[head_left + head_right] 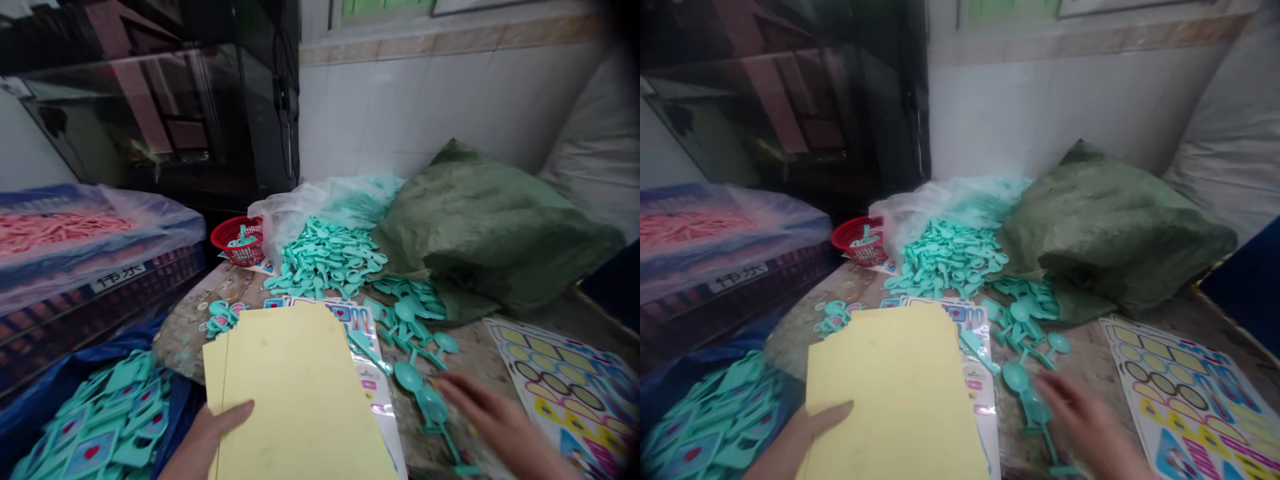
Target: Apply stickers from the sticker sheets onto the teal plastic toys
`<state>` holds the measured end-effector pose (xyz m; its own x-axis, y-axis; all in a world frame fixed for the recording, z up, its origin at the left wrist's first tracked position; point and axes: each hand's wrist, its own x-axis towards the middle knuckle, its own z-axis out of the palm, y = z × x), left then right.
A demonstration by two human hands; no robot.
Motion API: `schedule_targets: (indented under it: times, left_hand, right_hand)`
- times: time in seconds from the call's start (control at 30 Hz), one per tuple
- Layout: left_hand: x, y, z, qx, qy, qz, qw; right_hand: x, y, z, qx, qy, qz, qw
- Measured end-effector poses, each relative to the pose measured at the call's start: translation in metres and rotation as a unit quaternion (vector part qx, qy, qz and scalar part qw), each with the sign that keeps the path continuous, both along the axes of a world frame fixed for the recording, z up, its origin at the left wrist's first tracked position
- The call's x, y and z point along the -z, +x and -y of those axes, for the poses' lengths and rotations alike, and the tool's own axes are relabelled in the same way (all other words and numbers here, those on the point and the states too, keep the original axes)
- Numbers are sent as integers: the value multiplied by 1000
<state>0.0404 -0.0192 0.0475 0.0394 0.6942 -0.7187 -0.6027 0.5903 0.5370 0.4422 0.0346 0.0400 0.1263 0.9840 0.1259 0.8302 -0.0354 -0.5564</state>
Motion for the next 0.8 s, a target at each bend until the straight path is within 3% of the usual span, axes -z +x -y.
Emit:
schedule_targets:
  times: [0.07, 0.13, 0.2, 0.33, 0.53, 0.7, 0.8]
  left_hand:
    - [1, 5, -1, 0, 23, 19, 1000]
    - [3, 6, -2, -2, 42, 41, 998]
    - [5, 4, -3, 0, 50, 59, 997]
    - [6, -3, -3, 7, 54, 69, 996]
    - [10, -6, -3, 15, 84, 80, 993]
    - [13, -7, -5, 17, 75, 72, 994]
    - [21, -17, -6, 36, 28, 7, 999]
  right_hand:
    - [-1, -75, 9, -116, -81, -42, 989]
    - [-3, -124, 14, -117, -95, -2, 989]
    - [-5, -146, 14, -86, -87, 29, 992]
    - [-4, -144, 7, -50, -129, 16, 990]
    - [4, -132, 4, -55, -174, -153, 971]
    - [2, -122, 5, -72, -139, -151, 976]
    - [-2, -123, 9, -57, -103, -154, 981]
